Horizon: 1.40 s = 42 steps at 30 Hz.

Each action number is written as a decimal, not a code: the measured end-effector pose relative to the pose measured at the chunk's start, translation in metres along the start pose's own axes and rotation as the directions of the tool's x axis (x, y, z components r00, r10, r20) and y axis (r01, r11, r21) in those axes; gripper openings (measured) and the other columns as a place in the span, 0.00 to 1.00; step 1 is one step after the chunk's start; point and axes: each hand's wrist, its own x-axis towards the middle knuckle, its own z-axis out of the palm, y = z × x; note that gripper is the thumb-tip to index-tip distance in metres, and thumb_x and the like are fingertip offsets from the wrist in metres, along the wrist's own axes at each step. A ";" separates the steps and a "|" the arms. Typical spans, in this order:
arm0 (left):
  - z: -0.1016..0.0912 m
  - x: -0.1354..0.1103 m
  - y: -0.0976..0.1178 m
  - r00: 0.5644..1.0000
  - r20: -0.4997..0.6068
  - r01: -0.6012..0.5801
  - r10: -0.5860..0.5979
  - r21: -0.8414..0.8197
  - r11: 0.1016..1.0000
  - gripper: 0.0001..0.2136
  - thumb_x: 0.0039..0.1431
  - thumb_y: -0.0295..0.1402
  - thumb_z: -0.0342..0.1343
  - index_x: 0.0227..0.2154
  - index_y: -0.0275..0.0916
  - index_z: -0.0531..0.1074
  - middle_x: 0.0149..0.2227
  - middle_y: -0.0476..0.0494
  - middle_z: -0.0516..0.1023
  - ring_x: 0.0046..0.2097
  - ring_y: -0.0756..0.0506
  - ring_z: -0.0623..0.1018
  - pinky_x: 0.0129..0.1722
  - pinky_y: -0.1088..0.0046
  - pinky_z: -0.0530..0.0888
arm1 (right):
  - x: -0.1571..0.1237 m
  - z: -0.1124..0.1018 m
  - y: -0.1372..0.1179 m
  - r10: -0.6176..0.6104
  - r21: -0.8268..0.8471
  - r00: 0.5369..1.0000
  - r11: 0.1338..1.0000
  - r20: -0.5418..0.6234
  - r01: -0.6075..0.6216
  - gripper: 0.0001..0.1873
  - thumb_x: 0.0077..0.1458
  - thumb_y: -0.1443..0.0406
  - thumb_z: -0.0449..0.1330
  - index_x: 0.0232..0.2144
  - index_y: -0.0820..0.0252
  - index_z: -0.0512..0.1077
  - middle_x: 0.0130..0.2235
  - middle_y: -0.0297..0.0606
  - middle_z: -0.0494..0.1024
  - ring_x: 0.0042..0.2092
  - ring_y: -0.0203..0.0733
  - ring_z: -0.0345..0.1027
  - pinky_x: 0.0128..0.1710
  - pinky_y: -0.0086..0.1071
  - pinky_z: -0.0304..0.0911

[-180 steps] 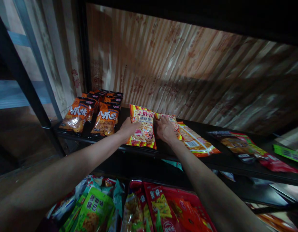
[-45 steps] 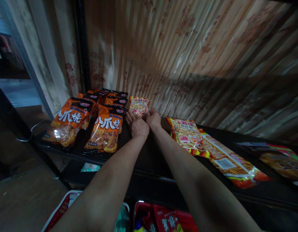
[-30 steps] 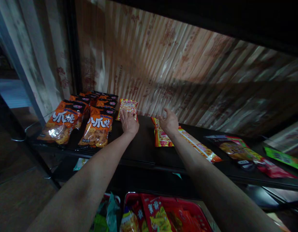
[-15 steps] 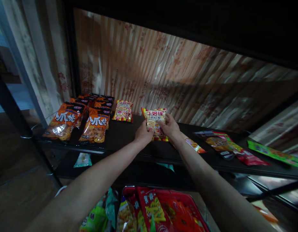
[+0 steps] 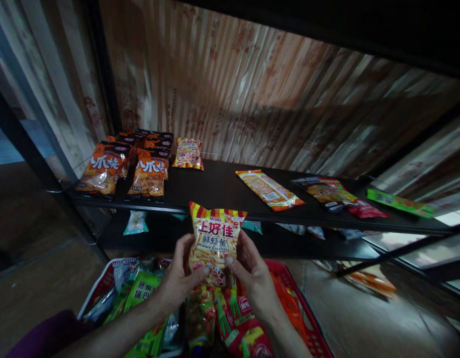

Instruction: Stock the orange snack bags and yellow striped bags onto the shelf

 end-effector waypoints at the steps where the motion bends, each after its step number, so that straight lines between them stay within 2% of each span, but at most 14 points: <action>1: -0.001 -0.003 -0.004 1.000 -0.001 0.014 -0.014 -0.039 0.999 0.33 0.52 0.38 0.60 0.57 0.44 0.50 0.59 0.36 0.62 0.57 0.38 0.68 0.54 0.58 0.68 | -0.003 -0.002 0.005 0.010 0.002 1.000 1.000 0.028 -0.011 0.37 0.47 0.59 0.66 0.58 0.50 0.58 0.59 0.40 0.65 0.58 0.49 0.61 0.55 0.43 0.62; 6: -0.003 -0.011 -0.013 0.996 -0.086 -0.017 0.012 -0.054 0.998 0.38 0.51 0.35 0.62 0.59 0.44 0.44 0.60 0.34 0.59 0.57 0.39 0.68 0.55 0.59 0.67 | -0.014 -0.012 0.022 0.119 -0.043 0.965 0.993 0.235 -0.112 0.37 0.49 0.60 0.65 0.59 0.47 0.56 0.62 0.38 0.62 0.61 0.46 0.56 0.58 0.42 0.57; 11: -0.010 -0.025 -0.016 1.000 0.026 0.005 -0.004 -0.032 0.999 0.42 0.51 0.35 0.62 0.62 0.44 0.40 0.62 0.34 0.58 0.59 0.38 0.65 0.57 0.59 0.65 | -0.023 -0.013 0.044 0.289 -0.004 0.912 0.954 0.292 -0.301 0.33 0.43 0.57 0.69 0.51 0.53 0.65 0.49 0.41 0.75 0.49 0.48 0.71 0.53 0.44 0.62; 13: -0.016 -0.024 -0.013 0.998 0.018 0.058 -0.058 -0.036 0.998 0.39 0.52 0.38 0.61 0.62 0.43 0.44 0.61 0.34 0.59 0.59 0.38 0.65 0.57 0.59 0.65 | -0.024 -0.017 0.052 0.328 0.007 0.901 0.939 0.282 -0.344 0.30 0.42 0.57 0.69 0.48 0.54 0.67 0.45 0.40 0.78 0.45 0.47 0.73 0.49 0.43 0.65; 15: -0.024 -0.020 -0.007 0.993 -0.045 0.105 -0.110 -0.095 0.990 0.32 0.54 0.42 0.58 0.60 0.41 0.53 0.59 0.35 0.64 0.59 0.39 0.66 0.55 0.60 0.66 | -0.026 -0.023 0.057 0.353 -0.007 0.895 0.931 0.272 -0.365 0.29 0.41 0.57 0.70 0.46 0.54 0.69 0.43 0.39 0.78 0.42 0.46 0.74 0.44 0.41 0.68; 18: -0.032 -0.011 0.002 0.978 -0.070 0.182 -0.198 -0.191 0.965 0.22 0.54 0.45 0.57 0.48 0.38 0.69 0.49 0.39 0.74 0.52 0.41 0.73 0.51 0.64 0.69 | -0.028 -0.028 0.060 0.399 -0.060 0.867 0.914 0.298 -0.400 0.27 0.41 0.58 0.70 0.45 0.54 0.71 0.40 0.39 0.80 0.37 0.44 0.75 0.39 0.38 0.69; 22: -0.039 -0.003 0.011 0.959 -0.103 0.238 -0.264 -0.214 0.947 0.18 0.48 0.44 0.62 0.37 0.37 0.76 0.37 0.43 0.79 0.40 0.45 0.77 0.41 0.70 0.72 | -0.029 -0.023 0.057 0.471 -0.124 0.804 0.880 0.363 -0.459 0.21 0.42 0.60 0.69 0.41 0.57 0.74 0.37 0.38 0.80 0.35 0.42 0.74 0.36 0.35 0.69; 25: -0.048 0.002 0.018 0.932 -0.051 0.347 -0.358 -0.160 0.924 0.16 0.41 0.41 0.66 0.32 0.35 0.77 0.30 0.45 0.78 0.32 0.48 0.75 0.34 0.74 0.70 | -0.028 -0.020 0.054 0.492 -0.129 0.770 0.865 0.407 -0.484 0.23 0.41 0.61 0.69 0.42 0.56 0.74 0.38 0.37 0.80 0.37 0.42 0.75 0.42 0.37 0.68; 28: -0.058 0.006 0.024 0.902 0.056 0.430 -0.429 -0.005 0.903 0.14 0.41 0.38 0.66 0.31 0.36 0.78 0.29 0.45 0.79 0.30 0.49 0.75 0.34 0.74 0.69 | -0.027 -0.022 0.055 0.505 -0.148 0.721 0.853 0.474 -0.501 0.27 0.42 0.62 0.69 0.47 0.55 0.71 0.41 0.37 0.79 0.41 0.44 0.74 0.47 0.41 0.65; 31: -0.063 0.008 0.025 0.889 0.127 0.414 -0.441 0.190 0.890 0.12 0.42 0.38 0.65 0.30 0.37 0.78 0.29 0.45 0.79 0.31 0.49 0.75 0.35 0.73 0.69 | -0.026 -0.022 0.062 0.537 -0.216 0.680 0.837 0.499 -0.502 0.30 0.42 0.63 0.69 0.50 0.55 0.69 0.43 0.37 0.79 0.44 0.45 0.73 0.50 0.42 0.63; 34: -0.063 0.009 0.016 0.897 0.148 0.370 -0.417 0.267 0.890 0.12 0.41 0.38 0.65 0.28 0.37 0.76 0.28 0.46 0.78 0.30 0.48 0.75 0.34 0.73 0.69 | -0.026 -0.019 0.070 0.590 -0.268 0.651 0.803 0.477 -0.532 0.31 0.41 0.63 0.69 0.50 0.56 0.69 0.43 0.37 0.79 0.46 0.45 0.73 0.51 0.43 0.62; 37: -0.063 0.010 0.002 0.913 0.127 0.351 -0.388 0.242 0.905 0.11 0.40 0.37 0.65 0.27 0.37 0.73 0.26 0.49 0.76 0.29 0.49 0.73 0.32 0.74 0.68 | -0.027 -0.015 0.074 0.590 -0.264 0.655 0.803 0.472 -0.534 0.31 0.40 0.63 0.70 0.49 0.58 0.70 0.43 0.38 0.79 0.47 0.46 0.72 0.51 0.43 0.63; 42: -0.065 0.013 -0.007 0.939 0.002 0.339 -0.345 0.178 0.924 0.11 0.43 0.38 0.63 0.26 0.39 0.69 0.25 0.52 0.74 0.25 0.52 0.71 0.28 0.76 0.67 | -0.026 -0.017 0.080 0.528 -0.152 0.740 0.843 0.417 -0.516 0.30 0.42 0.63 0.69 0.50 0.55 0.68 0.45 0.37 0.78 0.48 0.44 0.71 0.51 0.40 0.63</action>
